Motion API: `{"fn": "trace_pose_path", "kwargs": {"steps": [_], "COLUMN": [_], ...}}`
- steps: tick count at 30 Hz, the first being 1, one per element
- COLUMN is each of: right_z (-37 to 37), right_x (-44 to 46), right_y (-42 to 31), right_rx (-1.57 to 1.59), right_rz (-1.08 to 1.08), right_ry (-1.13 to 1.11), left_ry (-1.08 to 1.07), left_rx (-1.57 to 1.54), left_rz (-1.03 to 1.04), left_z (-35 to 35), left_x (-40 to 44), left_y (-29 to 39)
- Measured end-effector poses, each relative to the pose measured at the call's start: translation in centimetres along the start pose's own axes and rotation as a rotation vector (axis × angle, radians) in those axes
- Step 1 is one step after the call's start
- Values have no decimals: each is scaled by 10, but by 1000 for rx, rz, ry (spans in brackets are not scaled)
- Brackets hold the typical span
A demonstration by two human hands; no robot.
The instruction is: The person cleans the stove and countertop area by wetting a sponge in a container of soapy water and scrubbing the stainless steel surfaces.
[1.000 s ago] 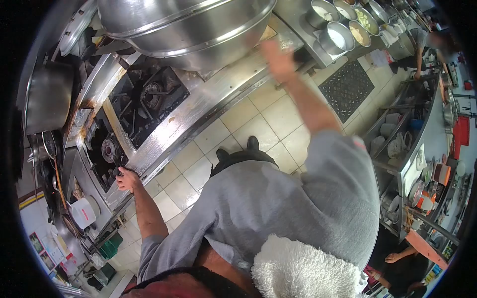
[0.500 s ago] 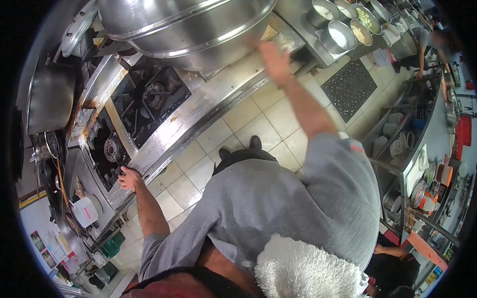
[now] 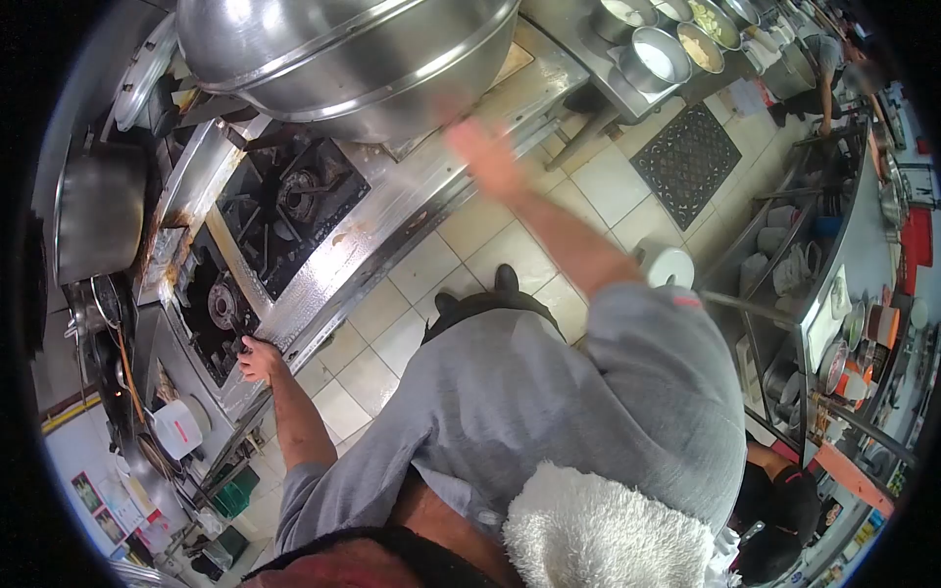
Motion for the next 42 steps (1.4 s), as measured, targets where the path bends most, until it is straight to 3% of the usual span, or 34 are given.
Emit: {"fn": "trace_pose_path", "kwargs": {"steps": [2, 5, 6, 7, 8, 9, 10, 12, 15, 18, 20, 21, 24, 26, 27, 29, 30, 31, 33, 36, 40, 42], "right_z": [-9, -14, -5, -11, 1, 16, 13, -17, -6, -4, -3, -9, -15, -21, 21, -8, 13, 6, -11, -21, -49, -17], "right_x": [2, 13, 11, 19, 12, 1, 4, -1, 6, 21, 17, 21, 29, 26, 8, 11, 0, 3, -1, 5, 16, 17], "right_y": [84, 114, 92, 51, 4, -47, -103, -156, -101, 27, 108, 137, 151, 123, 105, -20, -78, -132, -179, -113, 47, 68], "right_rx": [-226, -266, -215, -186, -137, 41, 56, 124, 43, -157, -174, -203, -227, -128, -360, -99, 31, 58, 29, 248, 56, 69], "right_rz": [181, 344, 379, 405, 222, 36, 26, -180, -286, -28, 87, 183, 318, 395, 138, 98, -35, -16, -253, -243, 178, 267], "right_ry": [34, -28, 56, -68, -16, 190, -79, -120, -63, -243, -60, -123, -186, -146, 155, -207, -17, -111, -122, -176, -134, -39], "left_ry": [40, 24, 34, 32, 42, 51, 36, 39, 14, 35, 42, 41, 63, 109, 109, 73, 69, 53, 43, 62, 34, 46], "left_rx": [-48, -57, -41, -50, -39, -19, -8, -10, -12, 1, -36, -31, -19, -9, -16, -26, -25, -26, -22, -32, -37, -29], "left_rz": [40, -28, -35, -39, -23, -10, -38, -33, -29, 13, 6, 3, 11, 47, 38, 12, 6, 7, 18, 10, -60, -52], "left_z": [-9, -14, -9, -3, 2, 4, -3, -4, 1, 4, -5, -4, 7, 14, 14, 5, 2, 0, -1, 7, -7, -5], "left_x": [-9, -12, -9, -4, 2, 1, -4, -5, -2, 0, -6, -5, 4, 7, 7, 0, -2, -3, -4, 2, -8, -3], "left_y": [4, 11, 7, 4, 0, -5, 1, 0, -3, -10, 1, -3, -11, -16, -13, -6, -5, -3, -4, -6, 6, -1]}}
Point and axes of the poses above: each hand's wrist, its own x-axis towards the middle knuckle, its own z-axis out of the palm, y = z × x, the point moved 2 cm from there along x, towards the middle knuckle, and after that the axes turned 8 degrees about -x, right-handed, at the moved point
